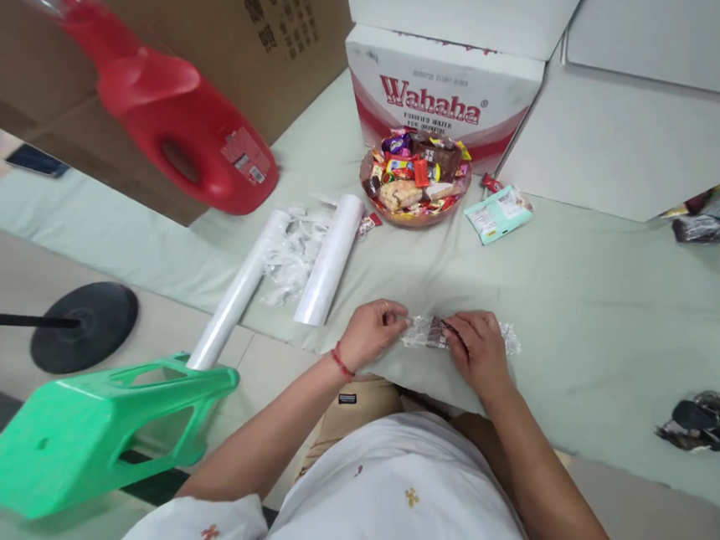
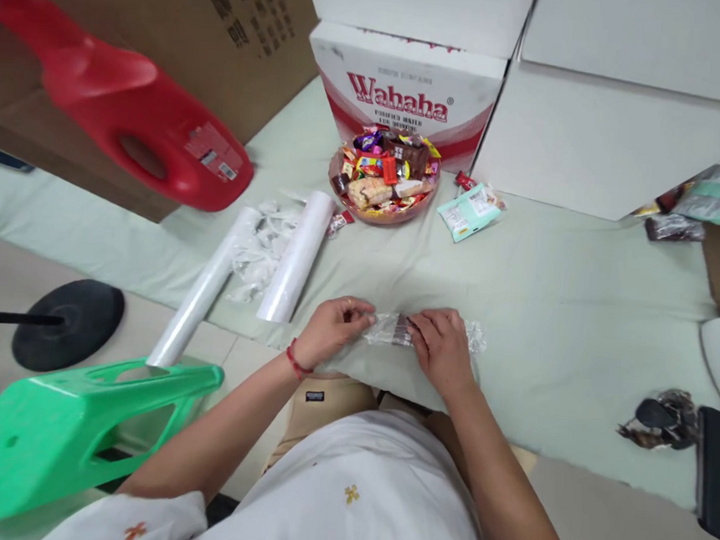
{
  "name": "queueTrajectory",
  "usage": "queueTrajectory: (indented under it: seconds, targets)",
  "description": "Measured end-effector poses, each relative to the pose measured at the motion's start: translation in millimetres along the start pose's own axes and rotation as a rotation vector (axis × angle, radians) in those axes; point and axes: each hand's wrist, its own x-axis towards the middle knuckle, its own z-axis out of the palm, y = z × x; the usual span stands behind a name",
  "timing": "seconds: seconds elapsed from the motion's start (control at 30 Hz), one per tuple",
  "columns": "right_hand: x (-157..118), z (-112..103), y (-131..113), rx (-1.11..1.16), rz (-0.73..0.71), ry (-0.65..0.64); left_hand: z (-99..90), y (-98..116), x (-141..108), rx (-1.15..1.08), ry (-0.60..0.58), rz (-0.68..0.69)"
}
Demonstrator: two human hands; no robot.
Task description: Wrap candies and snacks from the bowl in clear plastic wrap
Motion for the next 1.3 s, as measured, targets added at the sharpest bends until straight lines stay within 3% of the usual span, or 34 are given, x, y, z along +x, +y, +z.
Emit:
queueTrajectory:
  seconds: [0.13,0.37,0.57,0.73,0.87,0.97,1.3]
  targets:
    - [-0.5,0.6,0.3,0.004,0.0,0.006,5.8,2.0,6.7,-0.003,-0.023,-0.001]
    - [-0.3,0.9,0.4,0.019,-0.013,0.007,-2.0,-0.6,2.8,-0.251,-0.127,0.001]
    - [-0.3,0.6,-0.3,0.024,-0.009,0.018,-11.6,-7.8,10.9,-0.395,-0.033,-0.098]
    - [0.1,0.3,-0.3,0.023,-0.001,0.011,-14.8,-10.3,8.9,-0.213,-0.015,0.045]
    - [0.5,0.0,-0.1,0.037,0.015,0.002,-5.4,-3.9,7.6,0.033,-0.036,0.203]
    - [0.6,-0.2,-0.1,0.033,0.016,-0.006,1.9,1.2,10.7,0.133,-0.063,0.248]
    - [-0.2,0.1,1.4,0.037,0.024,-0.013,-5.9,4.9,16.0,-0.163,-0.205,-0.004]
